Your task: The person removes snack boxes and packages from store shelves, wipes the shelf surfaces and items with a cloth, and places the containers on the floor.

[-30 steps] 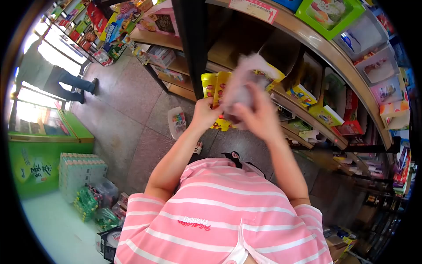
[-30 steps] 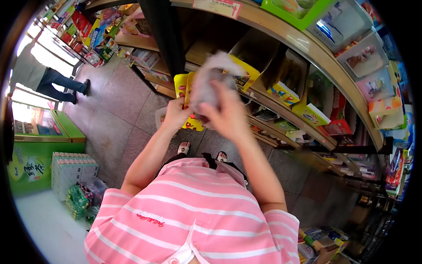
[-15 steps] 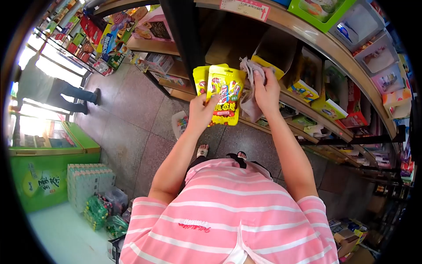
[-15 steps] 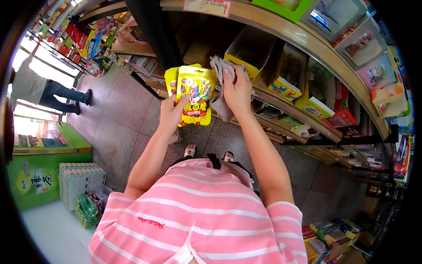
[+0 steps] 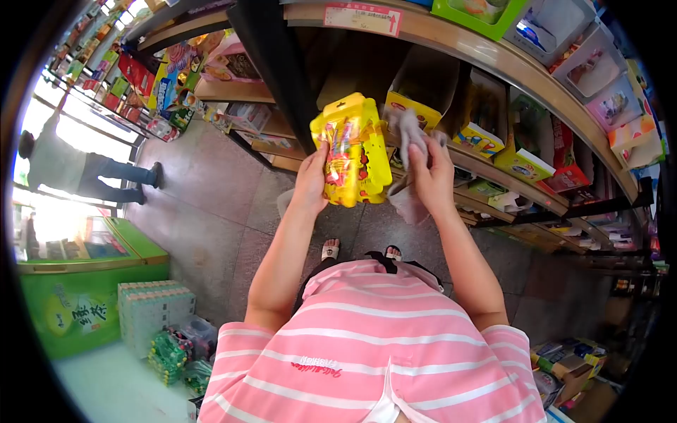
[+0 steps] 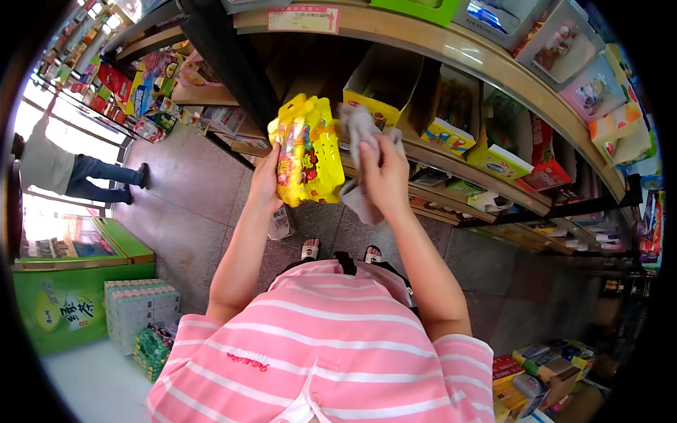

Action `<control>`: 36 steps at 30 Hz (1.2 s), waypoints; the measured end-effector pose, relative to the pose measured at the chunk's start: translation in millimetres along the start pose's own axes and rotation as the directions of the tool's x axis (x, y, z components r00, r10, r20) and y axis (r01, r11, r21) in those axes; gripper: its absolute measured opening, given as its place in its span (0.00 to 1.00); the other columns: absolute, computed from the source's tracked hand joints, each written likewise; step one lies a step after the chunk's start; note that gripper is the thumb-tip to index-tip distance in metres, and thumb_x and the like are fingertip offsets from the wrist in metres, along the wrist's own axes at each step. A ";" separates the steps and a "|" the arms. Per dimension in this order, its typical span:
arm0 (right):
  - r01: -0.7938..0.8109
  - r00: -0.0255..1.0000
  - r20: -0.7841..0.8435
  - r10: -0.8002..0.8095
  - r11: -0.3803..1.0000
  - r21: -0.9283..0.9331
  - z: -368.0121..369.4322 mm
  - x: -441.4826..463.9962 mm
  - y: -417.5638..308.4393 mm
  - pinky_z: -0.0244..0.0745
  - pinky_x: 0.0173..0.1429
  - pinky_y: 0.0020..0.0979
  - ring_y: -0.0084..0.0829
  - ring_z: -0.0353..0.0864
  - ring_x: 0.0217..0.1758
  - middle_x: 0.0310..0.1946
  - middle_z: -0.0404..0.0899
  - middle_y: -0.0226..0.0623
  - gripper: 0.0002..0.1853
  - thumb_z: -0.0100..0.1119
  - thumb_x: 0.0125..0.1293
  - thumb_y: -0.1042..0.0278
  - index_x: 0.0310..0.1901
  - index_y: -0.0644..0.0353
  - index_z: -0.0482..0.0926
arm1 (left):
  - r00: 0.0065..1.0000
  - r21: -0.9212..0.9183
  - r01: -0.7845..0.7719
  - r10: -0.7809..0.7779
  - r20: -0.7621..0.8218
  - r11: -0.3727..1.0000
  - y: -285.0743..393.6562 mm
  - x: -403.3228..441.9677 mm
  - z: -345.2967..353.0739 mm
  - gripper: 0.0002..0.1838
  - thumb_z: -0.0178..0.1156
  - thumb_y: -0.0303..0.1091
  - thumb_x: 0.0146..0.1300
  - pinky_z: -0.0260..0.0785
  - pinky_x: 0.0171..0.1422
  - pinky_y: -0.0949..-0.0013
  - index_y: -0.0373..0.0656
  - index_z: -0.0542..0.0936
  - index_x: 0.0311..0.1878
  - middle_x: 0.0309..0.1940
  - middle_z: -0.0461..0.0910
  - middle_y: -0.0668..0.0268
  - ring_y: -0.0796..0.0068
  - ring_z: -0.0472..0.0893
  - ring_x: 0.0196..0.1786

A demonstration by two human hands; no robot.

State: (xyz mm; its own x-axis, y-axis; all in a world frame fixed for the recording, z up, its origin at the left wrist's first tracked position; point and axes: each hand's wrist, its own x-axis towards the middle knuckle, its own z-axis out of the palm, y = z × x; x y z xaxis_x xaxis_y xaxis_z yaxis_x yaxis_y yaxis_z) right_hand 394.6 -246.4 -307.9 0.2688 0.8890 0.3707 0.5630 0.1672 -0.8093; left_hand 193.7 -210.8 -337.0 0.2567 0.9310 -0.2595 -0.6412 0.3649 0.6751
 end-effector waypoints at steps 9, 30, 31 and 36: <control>0.410 0.910 0.246 -0.333 0.634 -0.656 -4.1 29.4 -107.4 0.69 0.37 0.37 0.41 0.73 0.34 0.31 0.73 0.42 0.07 0.53 0.53 0.67 0.31 0.60 0.74 | 0.996 0.020 0.094 -0.094 -0.003 0.995 -27.4 2.6 18.3 0.16 0.42 0.40 0.66 0.72 0.42 0.69 0.38 0.72 0.45 0.38 0.77 0.63 0.74 0.78 0.38; -0.128 0.898 0.436 0.060 0.984 0.128 -57.7 -41.8 -7.2 0.71 0.32 0.27 0.25 0.75 0.31 0.31 0.76 0.38 0.09 0.50 0.60 0.69 0.41 0.59 0.74 | 0.997 0.137 -0.005 0.016 -0.074 0.991 -17.9 32.5 -17.8 0.22 0.46 0.45 0.64 0.73 0.42 0.69 0.32 0.71 0.44 0.36 0.78 0.59 0.71 0.79 0.36; -0.434 0.849 0.443 0.287 0.857 0.277 -71.4 -35.6 -9.5 0.70 0.33 0.24 0.20 0.74 0.31 0.32 0.77 0.36 0.09 0.48 0.62 0.69 0.41 0.61 0.74 | 0.991 0.147 -0.004 0.023 -0.130 0.989 -14.1 27.6 -14.2 0.22 0.46 0.45 0.64 0.73 0.42 0.68 0.32 0.71 0.44 0.37 0.78 0.59 0.71 0.79 0.36; 0.025 0.996 0.076 -0.044 0.974 0.226 -54.3 -11.3 -49.1 0.69 0.39 0.27 0.29 0.73 0.35 0.33 0.74 0.36 0.13 0.52 0.58 0.66 0.44 0.61 0.73 | 0.969 0.368 -0.082 0.161 -0.188 0.926 -17.2 17.3 -10.1 0.19 0.47 0.42 0.65 0.69 0.33 0.75 0.33 0.75 0.33 0.28 0.78 0.64 0.82 0.76 0.30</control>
State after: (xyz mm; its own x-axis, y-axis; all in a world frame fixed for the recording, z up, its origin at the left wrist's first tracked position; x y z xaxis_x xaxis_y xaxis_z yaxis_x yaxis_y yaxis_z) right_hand 406.4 -287.7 -247.6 0.1835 0.9108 0.3699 0.3784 0.2819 -0.8817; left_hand 201.9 -200.9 -360.1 0.0100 0.9621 -0.2726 -0.3490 0.2588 0.9007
